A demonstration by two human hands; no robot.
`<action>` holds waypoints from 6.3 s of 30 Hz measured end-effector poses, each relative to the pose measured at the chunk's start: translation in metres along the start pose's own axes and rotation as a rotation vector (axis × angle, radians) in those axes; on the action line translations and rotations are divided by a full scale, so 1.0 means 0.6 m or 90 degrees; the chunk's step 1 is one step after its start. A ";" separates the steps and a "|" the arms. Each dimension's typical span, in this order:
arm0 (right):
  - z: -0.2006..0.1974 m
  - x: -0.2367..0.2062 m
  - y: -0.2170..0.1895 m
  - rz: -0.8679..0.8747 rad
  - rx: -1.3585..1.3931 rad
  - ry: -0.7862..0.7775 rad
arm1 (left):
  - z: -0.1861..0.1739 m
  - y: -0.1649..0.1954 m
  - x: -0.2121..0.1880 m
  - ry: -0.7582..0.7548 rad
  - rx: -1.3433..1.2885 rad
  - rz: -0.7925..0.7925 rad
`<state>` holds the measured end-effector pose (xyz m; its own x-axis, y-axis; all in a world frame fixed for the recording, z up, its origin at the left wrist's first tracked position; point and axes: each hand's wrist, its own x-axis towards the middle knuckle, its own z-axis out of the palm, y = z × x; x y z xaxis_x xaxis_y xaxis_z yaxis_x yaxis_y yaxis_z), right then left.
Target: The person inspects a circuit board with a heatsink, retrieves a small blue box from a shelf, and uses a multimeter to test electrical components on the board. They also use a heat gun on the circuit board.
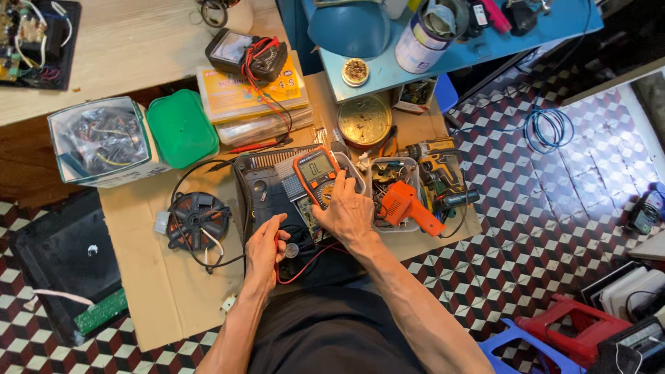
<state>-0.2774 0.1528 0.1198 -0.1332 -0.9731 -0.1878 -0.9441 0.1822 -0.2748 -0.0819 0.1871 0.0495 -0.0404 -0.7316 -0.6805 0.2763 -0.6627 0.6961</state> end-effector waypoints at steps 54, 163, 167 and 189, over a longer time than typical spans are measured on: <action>0.057 0.100 0.064 0.080 0.541 -0.299 | 0.089 -0.004 0.127 0.088 0.375 0.187; 0.059 0.102 0.081 0.016 0.393 -0.196 | 0.157 0.021 0.080 0.117 0.524 0.196; 0.054 0.100 0.080 0.012 0.406 -0.188 | 0.158 0.021 0.078 0.119 0.527 0.196; 0.055 0.099 0.080 -0.008 0.419 -0.140 | 0.163 0.021 0.078 0.123 0.544 0.188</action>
<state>-0.3208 0.1086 0.0641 0.0061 -0.9375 -0.3481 -0.5564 0.2860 -0.7801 -0.1740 0.1289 0.0489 0.1014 -0.9011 -0.4216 -0.5559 -0.4028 0.7271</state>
